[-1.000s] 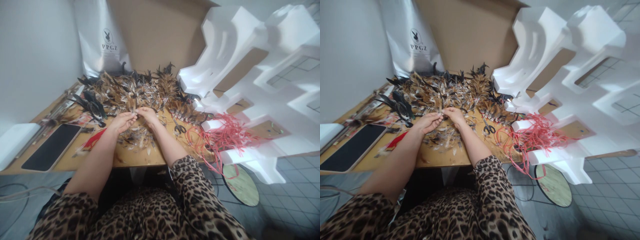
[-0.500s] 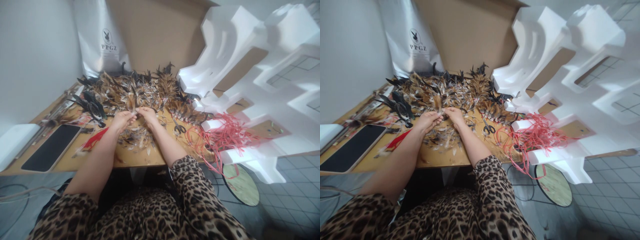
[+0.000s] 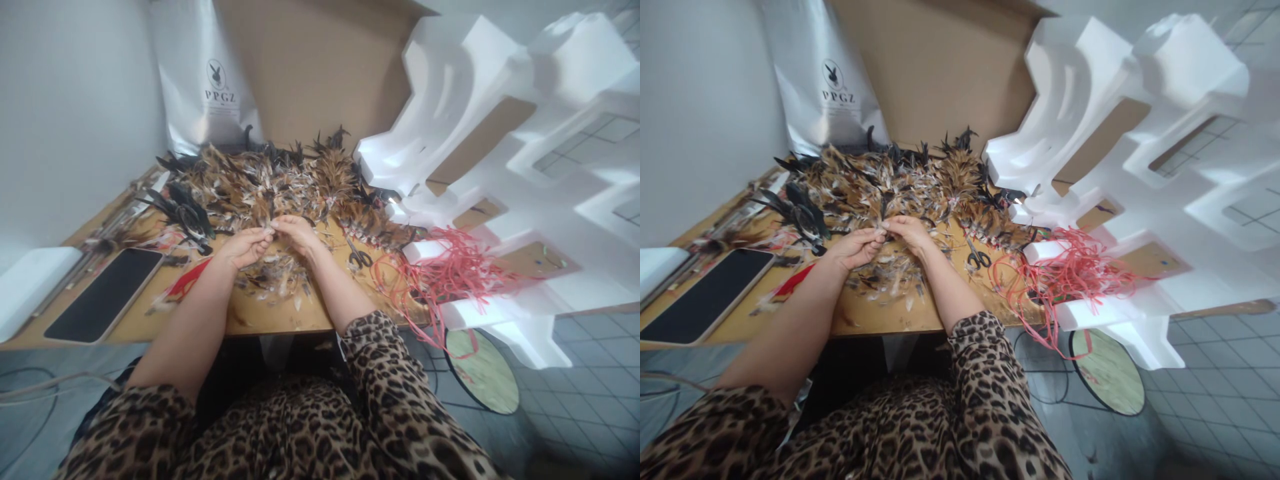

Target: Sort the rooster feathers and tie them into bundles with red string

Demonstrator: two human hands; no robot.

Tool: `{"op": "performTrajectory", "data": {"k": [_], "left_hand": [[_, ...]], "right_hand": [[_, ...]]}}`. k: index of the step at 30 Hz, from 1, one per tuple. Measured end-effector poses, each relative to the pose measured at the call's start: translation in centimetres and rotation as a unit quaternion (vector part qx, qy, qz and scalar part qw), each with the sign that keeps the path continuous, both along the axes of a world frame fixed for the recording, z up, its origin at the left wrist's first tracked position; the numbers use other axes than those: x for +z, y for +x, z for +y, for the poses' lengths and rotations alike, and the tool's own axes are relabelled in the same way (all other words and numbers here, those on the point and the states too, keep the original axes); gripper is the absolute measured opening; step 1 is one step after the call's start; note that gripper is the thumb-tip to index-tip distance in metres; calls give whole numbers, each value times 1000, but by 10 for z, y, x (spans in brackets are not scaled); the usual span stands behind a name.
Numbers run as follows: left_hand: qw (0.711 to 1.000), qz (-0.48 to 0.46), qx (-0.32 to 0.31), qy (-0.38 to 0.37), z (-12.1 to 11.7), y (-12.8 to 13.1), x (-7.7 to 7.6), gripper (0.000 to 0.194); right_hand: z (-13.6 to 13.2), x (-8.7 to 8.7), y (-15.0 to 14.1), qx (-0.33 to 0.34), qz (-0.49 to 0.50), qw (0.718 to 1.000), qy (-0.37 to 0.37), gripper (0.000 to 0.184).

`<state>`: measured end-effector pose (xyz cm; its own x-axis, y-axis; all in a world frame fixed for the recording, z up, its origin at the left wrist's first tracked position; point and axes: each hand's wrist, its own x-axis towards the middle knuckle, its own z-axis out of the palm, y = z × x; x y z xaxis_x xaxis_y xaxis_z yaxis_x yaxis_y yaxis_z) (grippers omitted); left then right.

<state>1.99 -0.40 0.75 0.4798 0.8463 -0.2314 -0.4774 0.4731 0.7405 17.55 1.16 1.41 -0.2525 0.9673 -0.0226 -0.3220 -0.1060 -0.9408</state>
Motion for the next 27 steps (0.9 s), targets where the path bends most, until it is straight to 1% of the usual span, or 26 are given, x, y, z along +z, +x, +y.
{"op": "performTrajectory", "data": {"k": [2, 4, 8, 15, 21, 27], "left_hand": [[1000, 2, 7, 2, 1, 0, -1, 5], [1000, 10, 26, 10, 2, 2, -2, 6], [995, 52, 75, 38, 2, 6, -1, 6], [987, 98, 106, 67, 2, 10, -2, 5], [983, 106, 125, 78, 3, 9, -3, 6], [985, 107, 115, 75, 2, 8, -2, 6]], "right_hand": [[0, 0, 0, 0, -6, 1000, 7, 27], [0, 0, 0, -11, -13, 1000, 18, 25], [-1, 0, -3, -67, -42, 996, 44, 22], [-4, -1, -10, -137, -104, 983, 68, 19], [-5, 1, -11, -129, -89, 985, 70, 22], [-5, 2, -11, -145, -80, 985, 56, 26]]}}
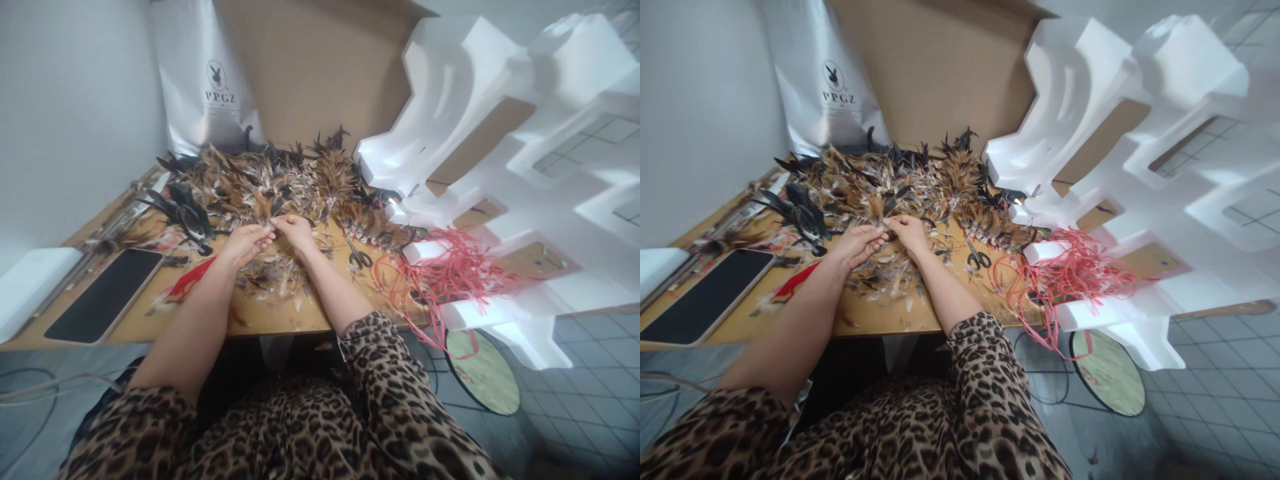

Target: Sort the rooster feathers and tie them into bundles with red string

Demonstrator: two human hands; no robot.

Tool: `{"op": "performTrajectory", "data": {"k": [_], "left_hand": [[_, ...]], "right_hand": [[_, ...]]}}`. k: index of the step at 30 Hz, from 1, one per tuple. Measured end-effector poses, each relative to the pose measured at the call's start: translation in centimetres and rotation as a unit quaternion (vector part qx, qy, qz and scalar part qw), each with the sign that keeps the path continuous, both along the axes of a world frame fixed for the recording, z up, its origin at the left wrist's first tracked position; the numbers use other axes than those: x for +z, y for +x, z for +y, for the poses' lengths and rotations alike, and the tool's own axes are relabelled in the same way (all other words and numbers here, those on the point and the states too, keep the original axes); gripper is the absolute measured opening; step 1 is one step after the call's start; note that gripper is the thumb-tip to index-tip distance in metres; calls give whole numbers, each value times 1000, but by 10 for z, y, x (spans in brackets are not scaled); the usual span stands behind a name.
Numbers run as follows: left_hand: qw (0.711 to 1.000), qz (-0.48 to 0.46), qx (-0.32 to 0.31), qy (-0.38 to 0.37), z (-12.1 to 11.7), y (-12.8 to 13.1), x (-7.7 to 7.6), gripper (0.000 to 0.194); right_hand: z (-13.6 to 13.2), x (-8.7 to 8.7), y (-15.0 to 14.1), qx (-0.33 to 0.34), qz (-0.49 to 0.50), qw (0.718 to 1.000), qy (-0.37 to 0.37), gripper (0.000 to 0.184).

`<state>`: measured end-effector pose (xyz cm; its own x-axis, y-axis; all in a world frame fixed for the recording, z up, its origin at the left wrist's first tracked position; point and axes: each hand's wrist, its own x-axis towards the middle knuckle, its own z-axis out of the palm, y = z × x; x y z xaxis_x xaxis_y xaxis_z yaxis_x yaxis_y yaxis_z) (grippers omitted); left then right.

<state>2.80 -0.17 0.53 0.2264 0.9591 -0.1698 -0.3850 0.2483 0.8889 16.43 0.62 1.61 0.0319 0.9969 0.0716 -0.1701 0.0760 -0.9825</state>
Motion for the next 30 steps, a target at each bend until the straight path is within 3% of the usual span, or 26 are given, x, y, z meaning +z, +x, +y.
{"op": "performTrajectory", "data": {"k": [8, 19, 30], "left_hand": [[999, 33, -10, 11, -2, 0, 1, 10], [999, 51, -1, 16, -4, 5, 2, 15], [998, 57, -18, 31, -4, 3, 0, 17]], "right_hand": [[-2, 1, 1, 27, -10, 1000, -2, 30], [-3, 2, -1, -1, -7, 1000, -7, 30], [1, -5, 3, 52, 8, 998, -31, 32]]}}
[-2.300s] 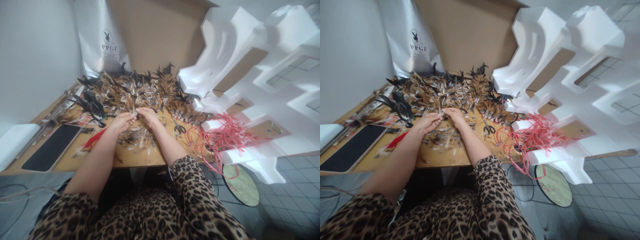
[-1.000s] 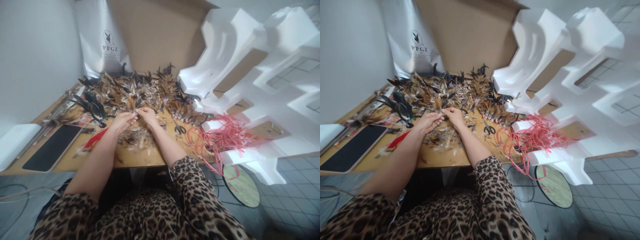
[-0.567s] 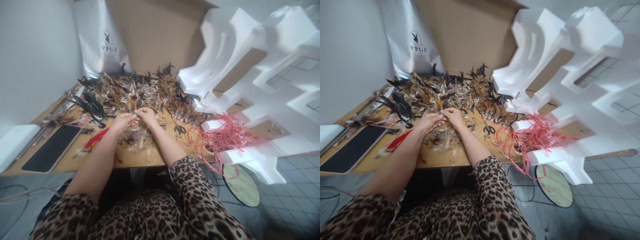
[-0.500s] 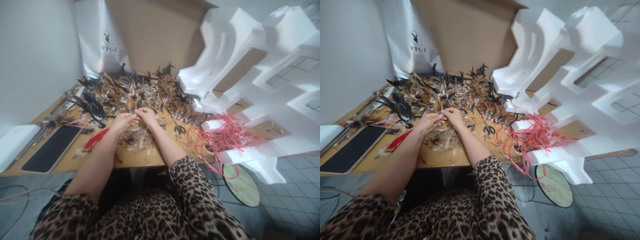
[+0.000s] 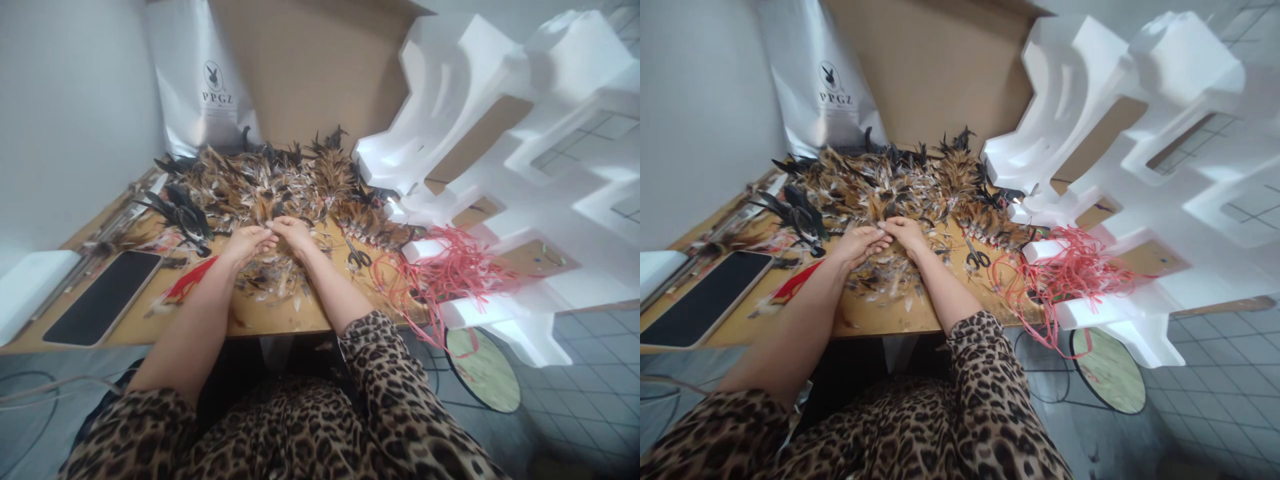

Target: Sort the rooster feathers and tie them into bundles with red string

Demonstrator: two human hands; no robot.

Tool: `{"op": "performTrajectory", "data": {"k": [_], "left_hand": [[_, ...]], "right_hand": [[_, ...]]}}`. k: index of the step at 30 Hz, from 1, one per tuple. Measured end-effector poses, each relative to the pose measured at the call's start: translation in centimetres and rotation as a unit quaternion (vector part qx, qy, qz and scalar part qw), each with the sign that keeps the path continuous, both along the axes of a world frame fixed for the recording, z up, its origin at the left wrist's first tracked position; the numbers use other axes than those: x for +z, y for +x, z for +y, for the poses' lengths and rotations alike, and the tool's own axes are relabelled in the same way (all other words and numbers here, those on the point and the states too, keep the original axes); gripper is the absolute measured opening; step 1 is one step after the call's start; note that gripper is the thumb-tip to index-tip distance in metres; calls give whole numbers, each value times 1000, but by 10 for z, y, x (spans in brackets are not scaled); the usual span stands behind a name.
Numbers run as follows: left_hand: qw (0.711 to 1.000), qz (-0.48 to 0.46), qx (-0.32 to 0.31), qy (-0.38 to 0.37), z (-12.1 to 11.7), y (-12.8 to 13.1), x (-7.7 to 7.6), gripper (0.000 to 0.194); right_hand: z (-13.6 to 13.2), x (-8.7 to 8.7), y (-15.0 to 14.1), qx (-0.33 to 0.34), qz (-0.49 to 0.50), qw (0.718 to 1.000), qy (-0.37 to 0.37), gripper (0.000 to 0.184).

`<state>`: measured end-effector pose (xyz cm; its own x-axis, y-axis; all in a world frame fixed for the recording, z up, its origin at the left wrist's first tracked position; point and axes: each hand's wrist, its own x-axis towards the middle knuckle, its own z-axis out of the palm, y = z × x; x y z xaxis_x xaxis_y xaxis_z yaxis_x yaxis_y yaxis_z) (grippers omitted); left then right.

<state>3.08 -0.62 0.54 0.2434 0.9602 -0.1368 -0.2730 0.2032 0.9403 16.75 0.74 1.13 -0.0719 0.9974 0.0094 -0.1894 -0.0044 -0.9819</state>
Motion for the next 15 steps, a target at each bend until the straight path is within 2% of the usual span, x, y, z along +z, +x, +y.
{"op": "performTrajectory", "data": {"k": [11, 15], "left_hand": [[1000, -15, 14, -2, -2, 2, 2, 10], [998, -58, 15, -24, 3, -1, -2, 6]], "right_hand": [[1, -3, 0, 10, 13, 1000, 8, 27], [0, 0, 2, 20, -26, 999, 36, 28]]}}
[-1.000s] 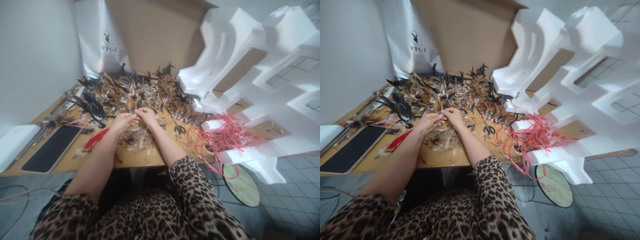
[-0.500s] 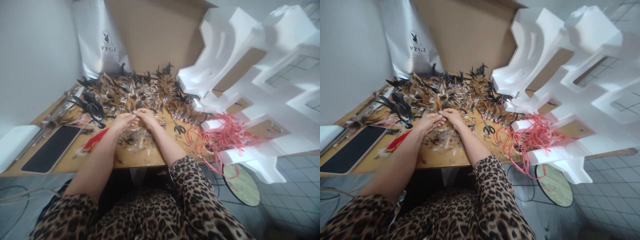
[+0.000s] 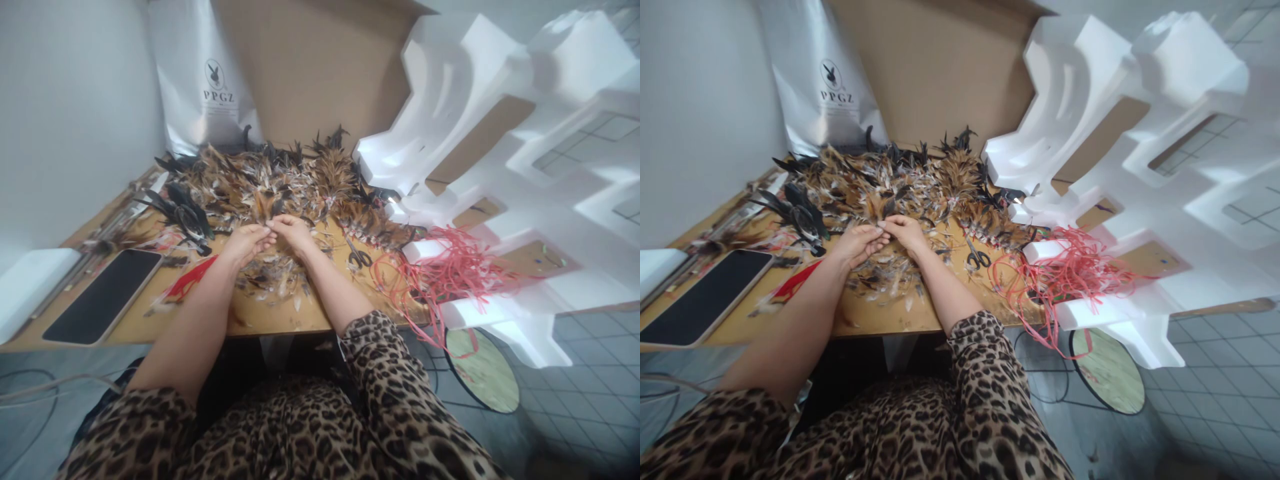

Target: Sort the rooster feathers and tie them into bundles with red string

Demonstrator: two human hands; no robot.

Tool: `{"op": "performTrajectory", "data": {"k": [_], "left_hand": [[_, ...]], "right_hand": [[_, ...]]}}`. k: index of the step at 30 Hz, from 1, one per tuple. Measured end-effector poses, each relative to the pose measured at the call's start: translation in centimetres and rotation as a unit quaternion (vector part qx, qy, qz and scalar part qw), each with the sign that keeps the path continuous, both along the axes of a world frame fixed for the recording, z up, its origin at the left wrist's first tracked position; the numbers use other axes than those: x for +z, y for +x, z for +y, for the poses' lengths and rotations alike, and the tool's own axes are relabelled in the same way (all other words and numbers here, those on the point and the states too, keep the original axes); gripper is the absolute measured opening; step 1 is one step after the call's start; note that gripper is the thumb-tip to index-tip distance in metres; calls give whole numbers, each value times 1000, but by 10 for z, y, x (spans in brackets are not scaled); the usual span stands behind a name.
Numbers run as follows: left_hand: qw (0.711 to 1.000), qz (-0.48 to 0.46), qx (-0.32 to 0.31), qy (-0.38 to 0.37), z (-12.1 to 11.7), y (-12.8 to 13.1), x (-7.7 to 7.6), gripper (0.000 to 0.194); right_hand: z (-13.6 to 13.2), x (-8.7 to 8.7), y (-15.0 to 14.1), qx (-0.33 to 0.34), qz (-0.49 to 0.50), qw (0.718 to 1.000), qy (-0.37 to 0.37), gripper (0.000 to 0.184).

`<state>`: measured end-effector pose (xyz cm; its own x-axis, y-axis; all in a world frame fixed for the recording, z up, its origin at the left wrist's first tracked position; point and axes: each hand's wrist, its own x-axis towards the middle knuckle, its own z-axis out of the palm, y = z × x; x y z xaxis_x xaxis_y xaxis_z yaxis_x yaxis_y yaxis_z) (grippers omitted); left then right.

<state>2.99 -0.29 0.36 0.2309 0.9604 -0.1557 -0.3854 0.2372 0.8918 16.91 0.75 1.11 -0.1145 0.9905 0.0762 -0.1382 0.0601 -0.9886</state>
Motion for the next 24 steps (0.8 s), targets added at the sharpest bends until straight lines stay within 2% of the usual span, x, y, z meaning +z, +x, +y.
{"op": "performTrajectory", "data": {"k": [3, 5, 7, 10, 13, 16, 20, 22, 24], "left_hand": [[998, -57, 19, -24, 4, -4, -1, 6], [996, -75, 23, -33, 5, -5, -2, 10], [996, -76, 18, -40, 5, -6, -2, 12], [996, -70, 14, -47, 3, -4, -2, 12], [996, -65, 7, -53, 2, -2, -1, 11], [997, -57, 1, -58, 2, -1, -1, 12], [997, -50, 0, -55, 3, -2, -2, 10], [997, -49, 19, -55, 4, -3, -1, 8], [996, -49, 45, -58, 3, -4, 2, 6]], "right_hand": [[-3, 3, 2, 22, -105, 990, 96, 34], [-6, 5, 3, 12, -209, 960, 184, 35], [-9, 6, 3, -8, -308, 917, 252, 36], [-13, 8, 2, -22, -416, 863, 285, 36], [-13, 8, 2, -33, -469, 834, 289, 34], [-13, 7, 1, -46, -480, 827, 289, 31], [-14, 8, 2, -47, -468, 832, 293, 30], [-10, 8, 7, -47, -432, 850, 298, 34], [-2, 5, 16, -73, -371, 881, 285, 36]]}}
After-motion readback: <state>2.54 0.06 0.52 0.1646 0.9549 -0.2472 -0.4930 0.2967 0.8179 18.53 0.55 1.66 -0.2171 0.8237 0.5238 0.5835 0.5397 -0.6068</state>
